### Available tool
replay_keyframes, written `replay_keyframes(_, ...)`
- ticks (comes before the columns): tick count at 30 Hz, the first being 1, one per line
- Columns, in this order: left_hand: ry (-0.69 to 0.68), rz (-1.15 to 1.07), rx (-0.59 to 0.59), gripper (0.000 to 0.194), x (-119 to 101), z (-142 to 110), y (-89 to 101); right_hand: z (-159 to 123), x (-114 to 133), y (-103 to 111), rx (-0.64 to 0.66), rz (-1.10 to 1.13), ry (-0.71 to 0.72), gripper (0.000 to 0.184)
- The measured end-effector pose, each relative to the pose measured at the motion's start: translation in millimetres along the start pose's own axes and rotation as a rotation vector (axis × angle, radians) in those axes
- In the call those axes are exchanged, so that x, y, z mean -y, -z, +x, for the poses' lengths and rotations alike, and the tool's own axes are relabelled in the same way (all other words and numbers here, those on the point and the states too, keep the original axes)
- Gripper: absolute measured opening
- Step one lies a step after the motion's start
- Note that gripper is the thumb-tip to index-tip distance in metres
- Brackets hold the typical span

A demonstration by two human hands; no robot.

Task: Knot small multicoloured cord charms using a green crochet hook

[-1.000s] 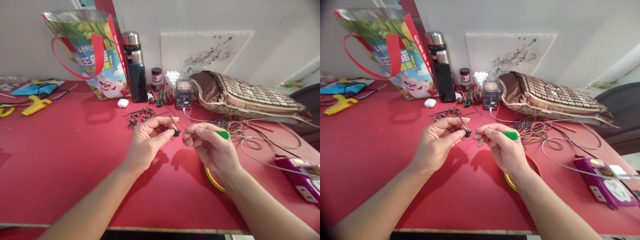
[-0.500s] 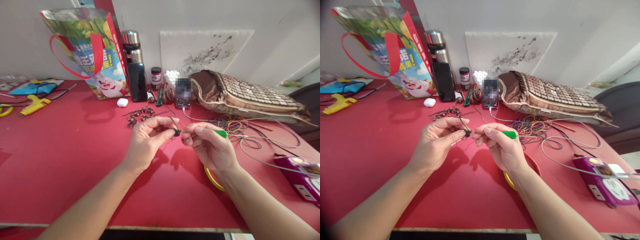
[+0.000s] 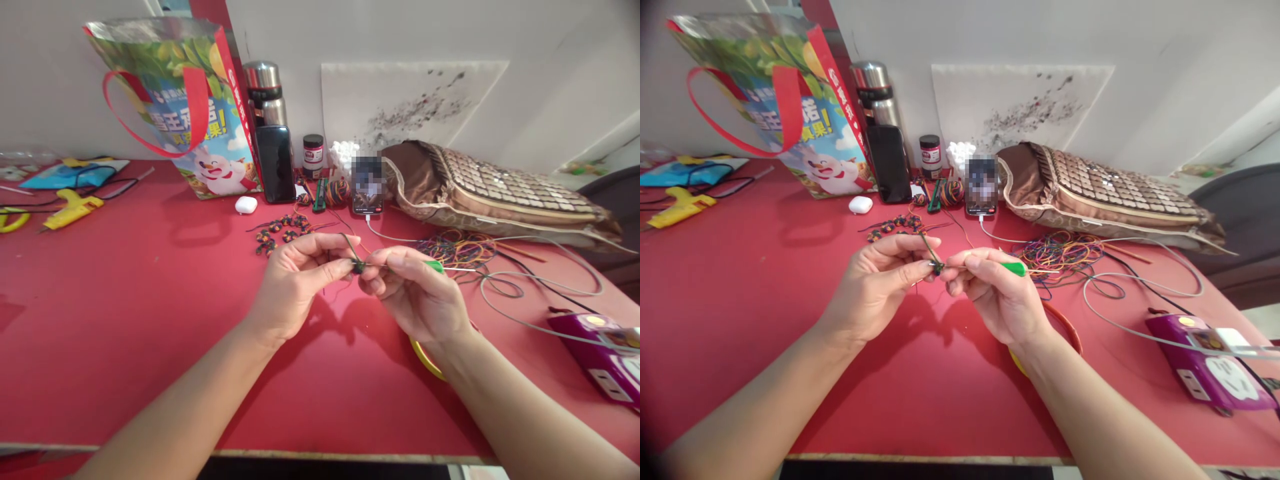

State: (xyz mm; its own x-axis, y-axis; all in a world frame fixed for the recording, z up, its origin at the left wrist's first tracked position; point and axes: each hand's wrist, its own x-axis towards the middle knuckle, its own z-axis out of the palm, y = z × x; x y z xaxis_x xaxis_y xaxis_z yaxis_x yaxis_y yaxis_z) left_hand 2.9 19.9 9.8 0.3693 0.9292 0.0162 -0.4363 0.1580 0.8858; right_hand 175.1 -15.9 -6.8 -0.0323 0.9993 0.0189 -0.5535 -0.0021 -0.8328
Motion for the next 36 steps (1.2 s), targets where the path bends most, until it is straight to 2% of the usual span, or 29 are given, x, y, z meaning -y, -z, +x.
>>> replay_keyframes(4, -0.01, 0.014, -0.051, 0.022, 1.6, 0.1, -0.4, -2.2, 1.9, -0.5, -0.074, -0.067, 0.082, 0.007)
replay_keyframes(13, -0.077, 0.078, -0.07, 0.02, 4.3, -2.3, -1.4, -1.1, 3.8, 1.5, -0.079, -0.088, 0.099, 0.011)
replay_keyframes(17, -0.117, 0.105, -0.022, 0.017, 3.9, -1.8, -0.2, -1.9, 6.0, 1.6, -0.064, -0.102, 0.097, 0.011)
replay_keyframes(20, -0.096, 0.085, 0.019, 0.018, 3.1, 0.1, 1.5, -1.7, 7.0, 2.9, -0.038, -0.077, 0.055, 0.012)
replay_keyframes(24, -0.069, 0.065, 0.015, 0.02, 2.5, 2.1, 2.7, -1.9, 7.9, 3.5, -0.025, -0.071, 0.05, 0.013)
replay_keyframes(28, -0.102, 0.133, 0.003, 0.017, 1.6, 1.2, 2.0, -5.0, 7.0, 2.9, -0.031, -0.151, 0.144, 0.014)
replay_keyframes(32, -0.215, 0.287, -0.069, 0.012, 0.4, -1.7, 0.4, -9.1, 2.4, 4.1, -0.028, -0.294, 0.282, 0.015)
replay_keyframes(34, -0.254, 0.328, -0.082, 0.011, 0.0, -2.3, 0.3, -9.5, 1.2, 4.4, -0.026, -0.307, 0.302, 0.014)
replay_keyframes(36, -0.235, 0.291, -0.047, 0.01, 0.0, -1.8, 0.9, -8.3, 1.9, 3.9, -0.023, -0.248, 0.261, 0.013)
